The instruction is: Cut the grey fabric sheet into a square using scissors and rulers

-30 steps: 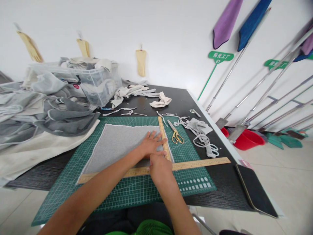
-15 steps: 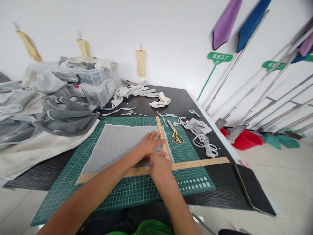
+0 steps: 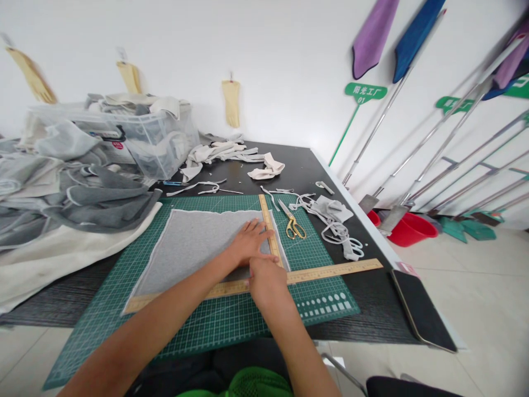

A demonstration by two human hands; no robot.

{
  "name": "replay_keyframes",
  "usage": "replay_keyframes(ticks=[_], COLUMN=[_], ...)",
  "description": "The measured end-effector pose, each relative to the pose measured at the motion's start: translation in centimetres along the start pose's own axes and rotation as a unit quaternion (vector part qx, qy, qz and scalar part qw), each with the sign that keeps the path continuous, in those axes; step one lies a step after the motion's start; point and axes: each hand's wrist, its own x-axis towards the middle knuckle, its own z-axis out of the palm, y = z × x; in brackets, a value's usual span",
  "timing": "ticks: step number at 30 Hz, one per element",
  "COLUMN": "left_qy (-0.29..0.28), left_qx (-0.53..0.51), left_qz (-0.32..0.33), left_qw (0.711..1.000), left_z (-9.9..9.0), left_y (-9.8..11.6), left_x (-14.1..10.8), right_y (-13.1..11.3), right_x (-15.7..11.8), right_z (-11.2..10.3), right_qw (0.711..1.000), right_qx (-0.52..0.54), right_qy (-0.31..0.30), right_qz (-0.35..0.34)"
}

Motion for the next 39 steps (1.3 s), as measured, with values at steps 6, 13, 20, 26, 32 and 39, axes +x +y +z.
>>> replay_keyframes(ticks=[6, 13, 20, 26, 32, 39], left_qy=[0.025, 0.018, 0.012, 0.011, 0.011, 0.009], left_qx=[-0.016, -0.016, -0.009, -0.006, -0.002, 0.002], left_qz=[0.014, 0.008, 0.003, 0.005, 0.005, -0.004], left_qw=[0.999, 1.0, 1.0, 1.0, 1.0, 1.0], left_z=[0.11, 0.24, 0.27, 0.34, 0.33, 0.35], left_y=[-0.13, -0.19, -0.11, -0.13, -0.19, -0.04], left_x=[-0.09, 0.03, 0.08, 0.14, 0.08, -0.04], right_y=[0.08, 0.0, 0.03, -0.18, -0.5, -0.26], right_x=[0.01, 0.11, 0.41, 0.07, -0.21, -0.12], right_z=[0.02, 0.03, 0.09, 0.02, 0.22, 0.11], right_qw=[1.0, 1.0, 1.0, 1.0, 1.0, 1.0], right_qx=[0.003, 0.001, -0.007, -0.009, -0.015, -0.009], right_qy=[0.004, 0.001, -0.004, 0.0, 0.009, 0.008], right_qz=[-0.002, -0.002, -0.001, 0.002, 0.009, 0.0])
